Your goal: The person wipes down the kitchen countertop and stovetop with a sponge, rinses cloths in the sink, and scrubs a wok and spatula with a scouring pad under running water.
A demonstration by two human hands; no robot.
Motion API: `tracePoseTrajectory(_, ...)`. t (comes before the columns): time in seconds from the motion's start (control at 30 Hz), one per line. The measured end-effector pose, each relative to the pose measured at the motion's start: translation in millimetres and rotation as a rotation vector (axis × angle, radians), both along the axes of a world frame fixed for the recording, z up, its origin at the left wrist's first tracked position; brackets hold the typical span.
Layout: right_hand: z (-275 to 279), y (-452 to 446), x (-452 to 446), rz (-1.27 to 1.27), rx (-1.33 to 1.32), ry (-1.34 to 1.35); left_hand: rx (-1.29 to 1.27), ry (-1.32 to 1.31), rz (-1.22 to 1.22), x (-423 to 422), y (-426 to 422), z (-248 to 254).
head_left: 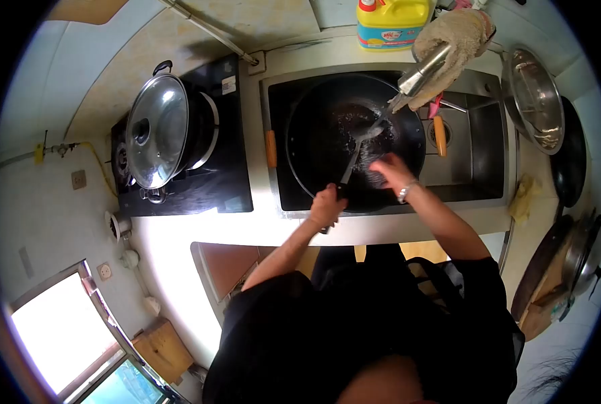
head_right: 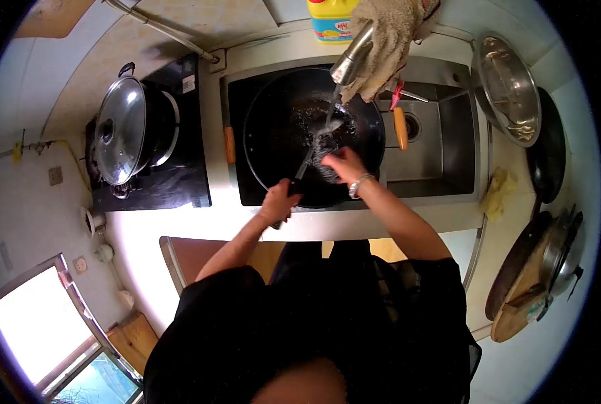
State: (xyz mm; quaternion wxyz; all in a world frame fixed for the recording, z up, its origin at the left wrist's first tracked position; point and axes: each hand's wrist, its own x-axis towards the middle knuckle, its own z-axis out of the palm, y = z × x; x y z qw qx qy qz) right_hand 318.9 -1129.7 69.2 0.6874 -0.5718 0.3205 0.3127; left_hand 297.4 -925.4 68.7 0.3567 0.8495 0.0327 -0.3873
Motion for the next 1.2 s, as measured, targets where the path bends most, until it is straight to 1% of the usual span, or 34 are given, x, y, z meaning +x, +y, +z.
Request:
tracePoseTrajectory(0.03, -35.5, 18.0, -3.6, 0.004, 0.115, 0.034, 0.110, -0.270, -0.147, -9.2, -7.5, -6.5)
tracePoseTrajectory(0.1, -93.0, 55.6, -19.5, -0.046, -0.262, -0.316, 0.224, -0.276, -0.118, -12.4, -30.4, 2.7)
tracePoseTrajectory(0.13, -98.6, 67.5, -14.5, -0.152, -0.434, -0.299, 0.229, -0.291, -0.106, -14.7, -35.8, 2.9)
tracePoseTrajectory(0.17, -103.7, 62.0, -6.4, -0.150, -0.437, -0.303, 0.234, -0.308, -0.095, -16.5, -40.1, 2.1)
tracePoseTrajectory(0.2, -66.7, 53.0, 14.6, -0.308, -0.254, -0.177, 0.250, -0.309, -0.093, -21.9, -45.6, 1.4)
tracePoseTrajectory(0.23, -47.5, 47.9, 33.0, -0.462, -0.067, -0.048, 0.211, -0.296, -0.110, -26.2, -46.9, 3.2)
tracePoseTrajectory(0.27, -72.0, 38.7, 42.7, -0.461, -0.017, -0.065, 0.207, -0.298, -0.119, -24.9, -48.5, 8.8)
tracePoseTrajectory(0.3, -77.2, 33.3, 52.2, -0.459, 0.034, -0.084, 0.203, -0.301, -0.129, -22.8, -49.0, 12.4)
tracePoseTrajectory(0.37, -90.8, 39.7, 53.3, -0.475, 0.027, -0.106, 0.220, -0.340, -0.137, -16.5, -48.1, 7.7)
tracePoseTrajectory(0.43, -91.9, 52.2, 57.6, -0.707, -0.098, -0.073, 0.233, -0.391, -0.143, -8.8, -49.9, 2.4)
tracePoseTrajectory(0.47, -95.3, 54.7, 52.4, -0.607, -0.019, -0.012, 0.273, -0.404, -0.153, -5.9, -47.7, -1.0)
tracePoseTrajectory(0.5, -85.5, 57.6, 43.9, -0.426, 0.026, 0.024, 0.313, -0.417, -0.164, -4.4, -44.8, -4.4)
tracePoseTrajectory(0.53, -101.4, 69.6, 27.4, -0.392, -0.144, -0.187, 0.342, -0.478, -0.148, -2.9, -43.4, -9.9)
tracePoseTrajectory(0.57, -119.2, 78.8, 13.9, -0.354, -0.317, -0.396, 0.340, -0.479, -0.144, -2.2, -42.7, -11.8)
tracePoseTrajectory(0.6, -104.0, 70.9, 14.2, -0.345, -0.112, -0.354, 0.322, -0.480, -0.158, -2.9, -42.4, -13.2)
tracePoseTrajectory(0.63, -97.0, 63.0, 19.4, -0.325, -0.092, -0.249, 0.305, -0.475, -0.172, -5.5, -42.4, -13.3)
tracePoseTrajectory(0.7, -137.4, 39.1, 35.8, -0.441, 0.003, -0.117, 0.294, -0.459, -0.175, -7.1, -43.5, -11.9)
tracePoseTrajectory(0.73, -104.7, 30.2, 52.6, -0.590, 0.069, -0.104, 0.240, -0.452, -0.176, -13.1, -43.8, -10.3)
tracePoseTrajectory(0.77, -103.9, 19.7, 62.3, -0.663, 0.138, -0.043, 0.188, -0.447, -0.176, -16.1, -44.0, -9.7)
tracePoseTrajectory(0.83, -101.2, 27.4, 62.8, -0.642, 0.100, -0.161, 0.189, -0.445, -0.160, -12.7, -45.2, -8.6)
tracePoseTrajectory(0.9, -103.4, 39.1, 49.0, -0.611, 0.182, -0.182, 0.269, -0.423, -0.166, -6.5, -46.9, -7.2)
tracePoseTrajectory(0.93, -97.1, 51.9, 35.5, -0.624, 0.184, -0.151, 0.281, -0.452, -0.155, -4.5, -44.6, -11.4)
tracePoseTrajectory(0.97, -124.8, 66.6, 17.0, -0.588, -0.042, -0.307, 0.292, -0.479, -0.139, -3.2, -42.9, -15.0)
tracePoseTrajectory(1.03, -94.7, 69.1, 13.8, -0.658, 0.050, -0.191, 0.284, -0.448, -0.121, -6.9, -43.0, -11.9)
tracePoseTrajectory(1.1, -118.2, 43.6, 30.7, -0.588, 0.223, -0.077, 0.260, -0.430, -0.155, -11.4, -40.5, -15.9)
tracePoseTrajectory(1.13, -101.8, 32.9, 45.9, -0.664, 0.334, -0.105, 0.264, -0.429, -0.158, -13.4, -41.2, -14.0)
tracePoseTrajectory(1.17, -104.2, 25.2, 57.9, -0.738, 0.235, -0.114, 0.243, -0.415, -0.160, -15.0, -43.1, -11.0)
tracePoseTrajectory(1.2, -109.5, 28.0, 56.5, -0.748, 0.250, -0.153, 0.223, -0.401, -0.163, -15.6, -42.9, -9.4)
